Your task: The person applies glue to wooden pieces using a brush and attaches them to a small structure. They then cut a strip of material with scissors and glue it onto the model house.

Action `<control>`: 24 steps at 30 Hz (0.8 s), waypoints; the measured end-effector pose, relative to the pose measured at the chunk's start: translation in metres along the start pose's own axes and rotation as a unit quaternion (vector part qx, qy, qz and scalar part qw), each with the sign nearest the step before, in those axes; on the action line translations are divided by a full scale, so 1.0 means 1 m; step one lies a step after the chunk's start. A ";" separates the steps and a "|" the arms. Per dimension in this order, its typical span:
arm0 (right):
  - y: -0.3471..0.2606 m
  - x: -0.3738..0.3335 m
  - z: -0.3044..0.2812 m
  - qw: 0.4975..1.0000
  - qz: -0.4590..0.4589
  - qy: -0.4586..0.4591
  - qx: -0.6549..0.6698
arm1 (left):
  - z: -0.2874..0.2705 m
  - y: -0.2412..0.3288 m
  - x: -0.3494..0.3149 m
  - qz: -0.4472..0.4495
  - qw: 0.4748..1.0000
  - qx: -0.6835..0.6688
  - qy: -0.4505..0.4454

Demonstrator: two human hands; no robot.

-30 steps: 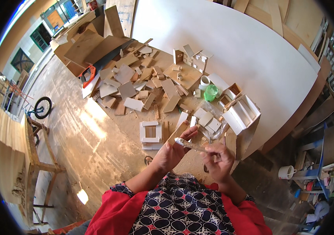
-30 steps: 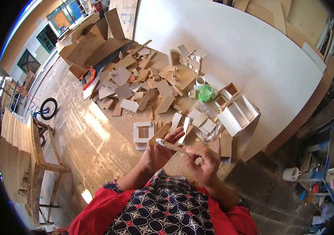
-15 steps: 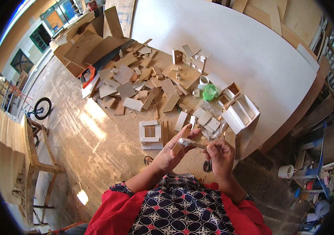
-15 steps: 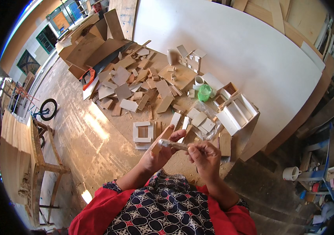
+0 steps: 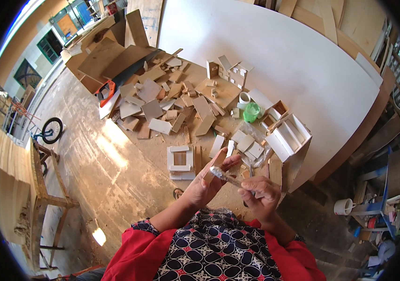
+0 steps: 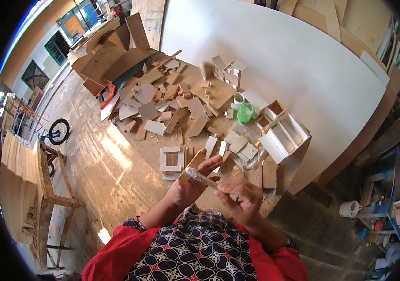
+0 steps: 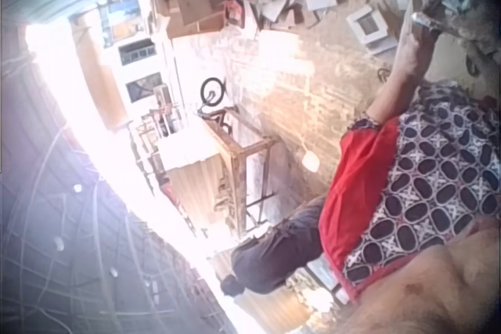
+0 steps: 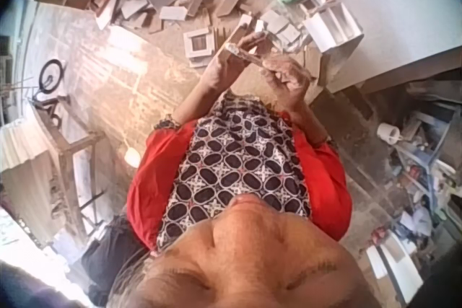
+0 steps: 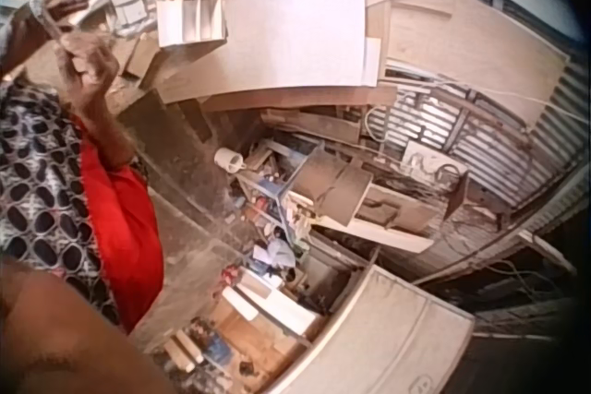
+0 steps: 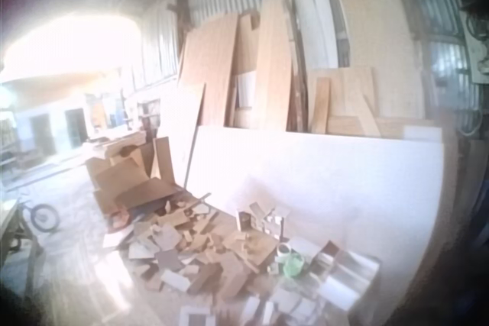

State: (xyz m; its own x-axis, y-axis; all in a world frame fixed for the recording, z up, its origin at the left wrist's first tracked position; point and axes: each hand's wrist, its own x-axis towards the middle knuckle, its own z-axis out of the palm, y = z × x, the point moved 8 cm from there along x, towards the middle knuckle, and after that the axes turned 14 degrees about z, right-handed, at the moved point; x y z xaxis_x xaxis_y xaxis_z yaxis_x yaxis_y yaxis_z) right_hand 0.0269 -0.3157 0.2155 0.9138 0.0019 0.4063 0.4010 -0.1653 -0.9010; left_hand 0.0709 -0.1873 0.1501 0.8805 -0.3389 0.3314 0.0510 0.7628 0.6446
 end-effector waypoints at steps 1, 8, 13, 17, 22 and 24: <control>-0.005 0.000 0.002 1.000 -0.013 -0.008 -0.001 | 0.000 0.000 0.000 -0.007 1.000 0.001 0.006; -0.004 -0.001 -0.003 0.995 -0.051 0.030 -0.076 | -0.001 -0.003 -0.001 -0.005 1.000 -0.001 -0.013; -0.017 -0.005 0.005 0.993 -0.077 -0.005 -0.084 | -0.002 -0.001 -0.002 -0.009 1.000 0.005 -0.017; -0.004 0.002 -0.006 0.990 -0.055 0.052 -0.117 | -0.001 -0.003 -0.003 -0.009 1.000 -0.011 0.007; -0.004 0.006 -0.011 0.987 -0.064 0.077 -0.128 | -0.001 -0.006 -0.004 -0.013 0.999 0.015 -0.036; -0.003 0.006 -0.013 0.984 -0.069 0.085 -0.138 | 0.000 -0.005 -0.004 -0.012 0.999 0.019 -0.041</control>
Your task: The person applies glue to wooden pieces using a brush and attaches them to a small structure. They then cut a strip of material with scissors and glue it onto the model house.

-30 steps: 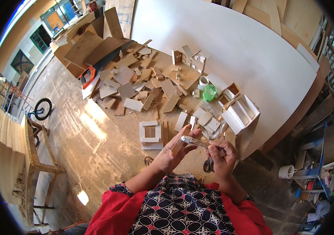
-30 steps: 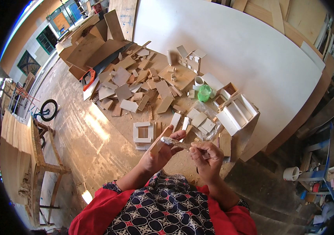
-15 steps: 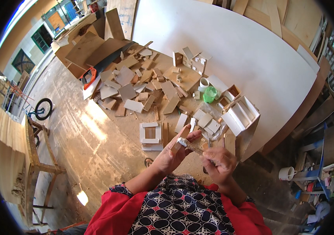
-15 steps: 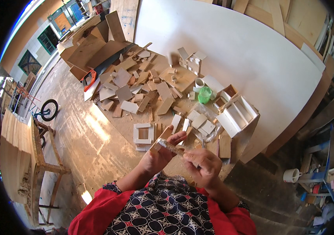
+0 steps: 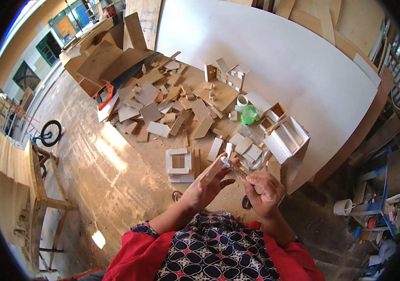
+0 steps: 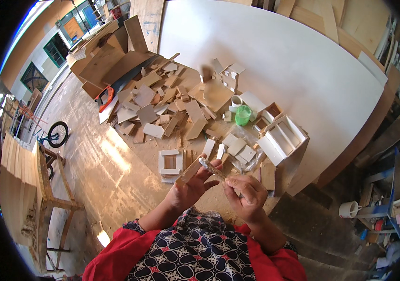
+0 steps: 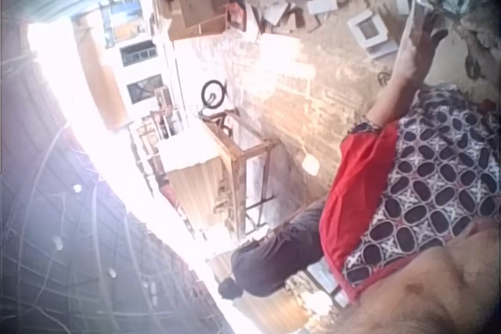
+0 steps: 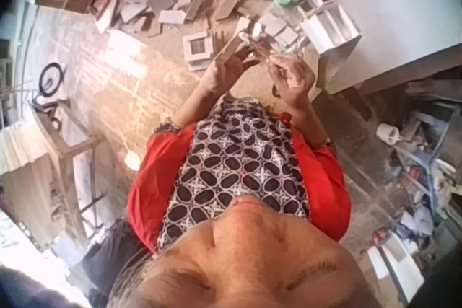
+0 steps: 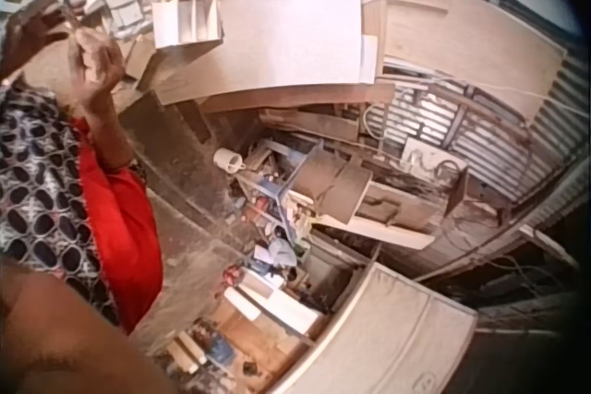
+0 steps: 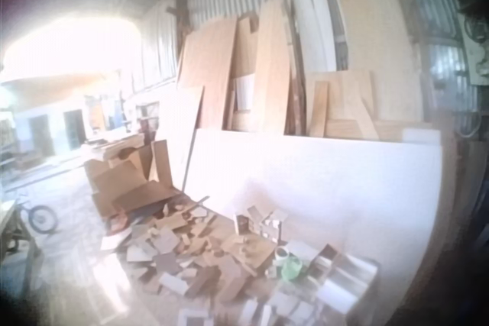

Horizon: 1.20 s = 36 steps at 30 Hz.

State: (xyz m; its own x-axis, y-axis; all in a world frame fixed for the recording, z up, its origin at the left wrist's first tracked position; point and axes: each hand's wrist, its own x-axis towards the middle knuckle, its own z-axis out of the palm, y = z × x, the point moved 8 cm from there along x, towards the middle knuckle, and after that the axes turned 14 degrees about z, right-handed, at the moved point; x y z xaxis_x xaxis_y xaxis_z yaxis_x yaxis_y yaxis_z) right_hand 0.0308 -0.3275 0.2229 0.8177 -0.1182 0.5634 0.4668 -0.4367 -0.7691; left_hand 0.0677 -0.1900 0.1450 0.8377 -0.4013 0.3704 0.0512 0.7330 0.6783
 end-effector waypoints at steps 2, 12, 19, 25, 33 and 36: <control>0.000 0.000 0.000 1.000 -0.007 0.004 -0.007 | -0.001 0.000 -0.002 -0.003 1.000 0.011 -0.001; -0.008 -0.006 0.001 0.992 -0.076 -0.001 -0.097 | -0.002 -0.003 -0.002 -0.003 1.000 0.022 -0.014; -0.006 -0.007 -0.001 0.989 -0.076 0.017 -0.126 | -0.007 -0.007 -0.007 -0.002 1.000 0.012 -0.017; -0.009 -0.009 -0.001 0.985 -0.098 0.006 -0.142 | -0.002 -0.006 -0.005 0.002 1.000 -0.002 -0.017; -0.016 -0.013 -0.003 0.997 -0.055 -0.029 -0.042 | -0.002 -0.003 0.000 -0.011 0.998 -0.033 0.051; -0.026 -0.014 0.006 0.996 -0.052 -0.067 -0.008 | -0.005 -0.006 -0.002 -0.029 0.997 -0.027 0.063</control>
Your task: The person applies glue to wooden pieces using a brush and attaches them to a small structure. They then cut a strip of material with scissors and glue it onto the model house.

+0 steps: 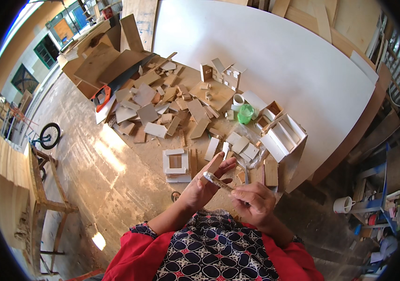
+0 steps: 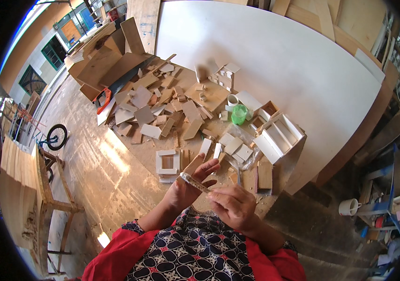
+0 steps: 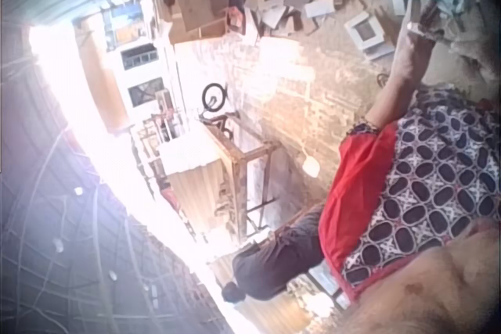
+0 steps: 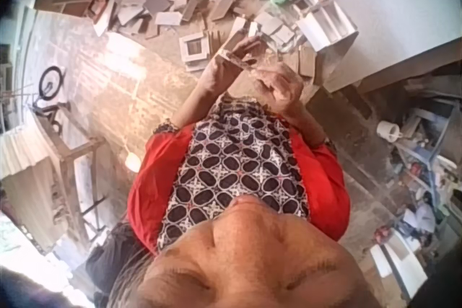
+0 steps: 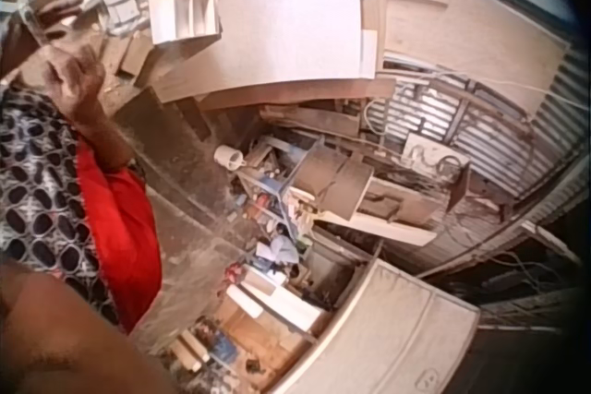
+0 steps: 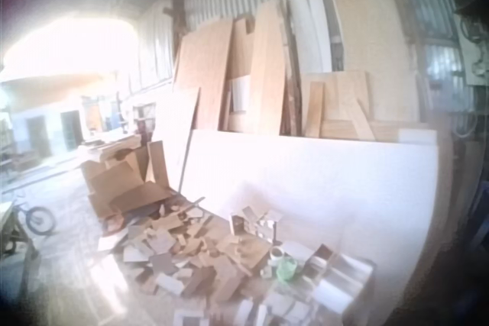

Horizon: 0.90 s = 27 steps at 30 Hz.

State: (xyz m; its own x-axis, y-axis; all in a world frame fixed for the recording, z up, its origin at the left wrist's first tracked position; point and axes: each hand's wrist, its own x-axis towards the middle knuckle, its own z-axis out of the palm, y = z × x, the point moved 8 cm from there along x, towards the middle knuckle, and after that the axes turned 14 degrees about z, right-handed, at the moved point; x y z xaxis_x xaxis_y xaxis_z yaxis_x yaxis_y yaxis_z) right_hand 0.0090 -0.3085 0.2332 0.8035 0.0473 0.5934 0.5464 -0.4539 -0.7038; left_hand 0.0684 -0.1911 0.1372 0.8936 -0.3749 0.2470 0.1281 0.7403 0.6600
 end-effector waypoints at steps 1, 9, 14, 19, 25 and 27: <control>-0.002 0.000 0.004 1.000 0.001 -0.014 0.009 | 0.000 0.000 0.000 -0.003 1.000 0.003 0.005; 0.012 -0.003 0.008 0.992 0.088 -0.056 0.076 | -0.004 0.002 0.002 0.000 1.000 0.013 0.005; 0.036 -0.010 0.014 0.957 0.207 -0.087 0.182 | -0.005 -0.001 0.003 0.002 0.999 0.024 -0.029; 0.068 -0.027 0.033 0.804 0.437 -0.173 0.365 | -0.010 -0.004 0.003 0.004 0.999 0.020 -0.038; 0.081 -0.024 0.032 0.742 0.481 -0.161 0.437 | -0.012 -0.006 0.004 0.002 0.999 0.007 -0.040; 0.078 -0.017 0.029 0.761 0.467 -0.145 0.426 | -0.010 -0.003 0.006 0.008 0.999 0.015 -0.043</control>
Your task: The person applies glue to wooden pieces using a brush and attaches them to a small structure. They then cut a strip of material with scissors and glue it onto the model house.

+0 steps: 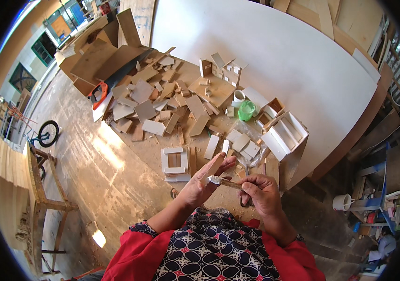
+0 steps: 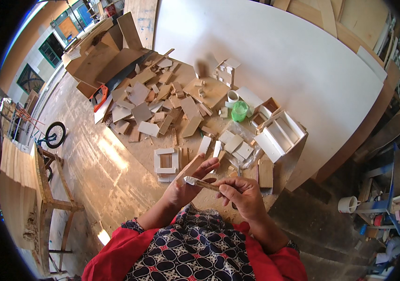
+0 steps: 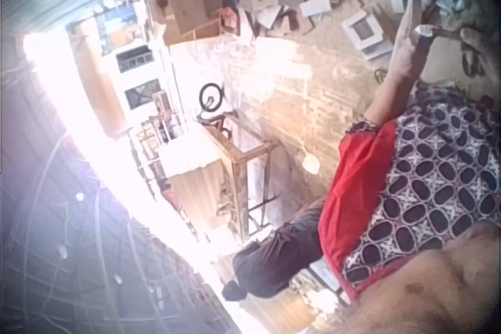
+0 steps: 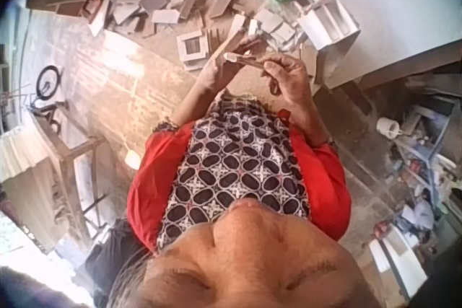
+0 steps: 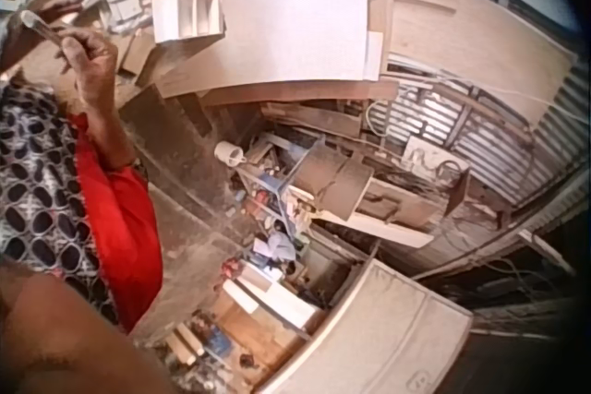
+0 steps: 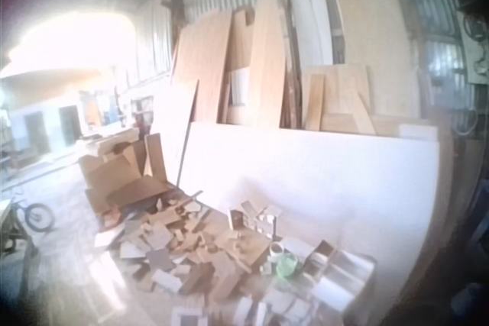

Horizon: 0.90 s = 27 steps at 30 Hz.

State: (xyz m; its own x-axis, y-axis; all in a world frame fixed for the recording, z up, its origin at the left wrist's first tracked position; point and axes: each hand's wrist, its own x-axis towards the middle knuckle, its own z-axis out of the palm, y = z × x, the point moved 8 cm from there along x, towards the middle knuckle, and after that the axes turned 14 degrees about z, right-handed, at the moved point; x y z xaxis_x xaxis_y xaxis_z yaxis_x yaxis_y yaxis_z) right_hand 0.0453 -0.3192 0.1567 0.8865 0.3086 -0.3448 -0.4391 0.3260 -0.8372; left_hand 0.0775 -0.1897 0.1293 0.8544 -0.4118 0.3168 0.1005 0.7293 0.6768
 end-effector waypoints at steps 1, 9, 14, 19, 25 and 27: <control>-0.004 -0.001 0.003 1.000 -0.010 0.005 -0.026 | -0.001 0.000 -0.001 -0.007 1.000 0.007 0.005; -0.043 -0.017 0.023 0.919 -0.241 0.051 -0.307 | -0.012 0.001 -0.001 -0.023 0.998 0.042 0.048; -0.058 -0.016 0.016 0.891 -0.275 0.073 -0.353 | -0.017 -0.001 -0.002 0.002 0.999 0.031 0.035; -0.058 -0.015 0.017 0.886 -0.290 0.107 -0.345 | -0.011 -0.003 0.001 0.001 1.000 0.010 0.023; -0.047 -0.017 0.037 0.873 -0.315 0.073 -0.365 | -0.015 -0.003 -0.001 -0.006 0.999 0.013 0.035; -0.043 -0.019 0.043 0.874 -0.310 0.065 -0.368 | -0.014 -0.006 -0.001 -0.013 0.999 -0.004 0.041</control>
State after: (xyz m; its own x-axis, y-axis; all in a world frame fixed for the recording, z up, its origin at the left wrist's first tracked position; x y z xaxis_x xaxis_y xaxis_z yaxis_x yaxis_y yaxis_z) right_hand 0.0411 -0.3005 0.2171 0.9512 0.1561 0.2661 0.3012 -0.2839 -0.9103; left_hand 0.0832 -0.1856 0.1155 0.8903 -0.3852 0.2430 0.1275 0.7230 0.6789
